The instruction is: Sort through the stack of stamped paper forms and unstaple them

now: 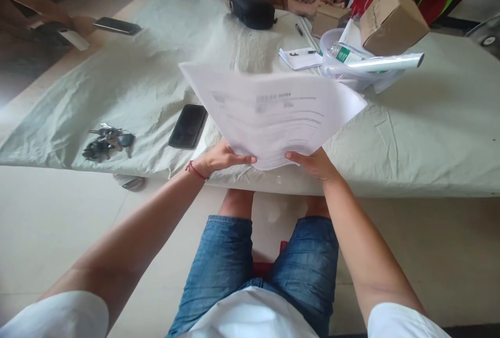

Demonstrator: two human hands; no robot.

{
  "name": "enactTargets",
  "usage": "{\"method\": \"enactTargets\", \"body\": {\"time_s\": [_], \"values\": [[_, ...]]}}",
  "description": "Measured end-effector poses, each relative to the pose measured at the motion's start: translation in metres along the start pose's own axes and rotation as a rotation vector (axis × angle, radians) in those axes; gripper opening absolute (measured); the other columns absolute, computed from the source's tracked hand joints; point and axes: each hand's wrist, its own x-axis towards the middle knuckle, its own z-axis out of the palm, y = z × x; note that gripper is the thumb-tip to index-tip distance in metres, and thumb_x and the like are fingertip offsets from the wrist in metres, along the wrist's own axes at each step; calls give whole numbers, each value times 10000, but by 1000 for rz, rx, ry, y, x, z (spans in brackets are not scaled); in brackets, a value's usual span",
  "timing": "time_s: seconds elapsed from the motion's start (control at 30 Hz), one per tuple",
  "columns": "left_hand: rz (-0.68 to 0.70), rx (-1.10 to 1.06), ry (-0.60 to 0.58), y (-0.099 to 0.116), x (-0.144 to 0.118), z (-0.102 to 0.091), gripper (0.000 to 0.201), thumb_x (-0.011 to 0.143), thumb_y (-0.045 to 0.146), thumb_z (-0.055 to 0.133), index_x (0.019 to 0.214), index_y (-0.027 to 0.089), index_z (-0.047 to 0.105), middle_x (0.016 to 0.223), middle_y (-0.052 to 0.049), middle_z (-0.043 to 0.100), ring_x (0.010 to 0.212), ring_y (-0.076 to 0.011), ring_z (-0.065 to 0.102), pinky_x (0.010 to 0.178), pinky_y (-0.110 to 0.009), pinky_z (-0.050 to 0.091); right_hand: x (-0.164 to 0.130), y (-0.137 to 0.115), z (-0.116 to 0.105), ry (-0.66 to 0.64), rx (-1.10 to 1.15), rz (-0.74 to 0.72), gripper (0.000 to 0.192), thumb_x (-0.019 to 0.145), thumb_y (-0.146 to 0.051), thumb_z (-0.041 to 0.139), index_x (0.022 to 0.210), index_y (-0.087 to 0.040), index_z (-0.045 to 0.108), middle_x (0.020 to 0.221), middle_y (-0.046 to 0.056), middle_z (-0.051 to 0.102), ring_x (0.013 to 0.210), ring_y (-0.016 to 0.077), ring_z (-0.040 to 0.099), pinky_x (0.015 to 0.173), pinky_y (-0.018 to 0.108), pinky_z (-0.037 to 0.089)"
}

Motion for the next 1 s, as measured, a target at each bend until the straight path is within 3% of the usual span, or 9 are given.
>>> {"method": "enactTargets", "body": {"time_s": [0.17,0.3,0.43,0.53,0.67,0.77,0.83,0.9,1.0], "values": [[-29,16,36,-7,-9,-2,658,781,557,1036,1274,165,845,1357,-183,858,1408,-460,737,1264,-660,579,2,-4,2,-24,-38,-18,926,778,-667,1042,1573,-329,710,1645,92,730,1657,391,586,1433,631,449],[10,24,63,-12,-15,-10,674,766,535,1038,1294,164,841,1397,-188,842,1449,-466,710,1300,-651,545,0,-6,4,42,-95,-70,897,823,-700,997,1593,-340,708,1641,82,733,1658,393,581,1454,657,405],[-73,122,57,-21,-15,-10,649,771,559,1012,1257,166,836,1393,-172,841,1539,-511,634,1335,-678,501,-2,0,9,-2,-112,13,967,808,-752,981,1639,-362,678,1659,83,722,1651,391,591,1455,657,403],[-66,174,81,-24,-17,-3,695,836,640,950,1327,169,804,1473,-189,812,1586,-504,601,1356,-681,481,-6,-1,11,-14,-137,20,892,866,-755,936,1626,-356,692,1704,77,688,1690,369,551,1480,629,361],[-115,-56,69,-19,-42,12,615,907,635,932,1330,201,826,1480,-172,822,1503,-454,690,1338,-644,513,-24,-10,5,-30,-125,11,764,894,-729,933,1527,-332,770,1585,82,777,1651,366,603,1455,620,409],[-325,-370,87,-19,-75,30,605,810,534,1042,1278,199,857,1449,-163,839,1383,-454,764,1212,-612,620,-49,-10,3,-80,-34,108,585,942,-736,885,1340,-309,872,1406,81,867,1473,375,758,1363,607,542],[-440,-491,41,-24,-98,45,572,813,503,1047,1258,191,869,1388,-177,859,1316,-449,795,1113,-583,667,-69,-1,8,-104,61,276,567,953,-780,844,1226,-287,907,1282,91,903,1316,389,841,1248,613,644],[-487,-488,56,-29,-116,57,589,830,517,1044,1296,199,873,1370,-168,867,1322,-428,796,1108,-532,662,-90,12,17,-74,126,429,635,894,-835,864,1140,-253,921,1189,116,916,1222,420,870,1158,634,696],[-506,-499,149,-33,-132,67,630,886,666,975,1270,176,881,1315,-170,880,1231,-396,823,1052,-471,659,-122,30,32,20,144,508,646,839,-833,914,1103,-244,924,1209,123,914,1284,423,849,1222,616,660]]}}
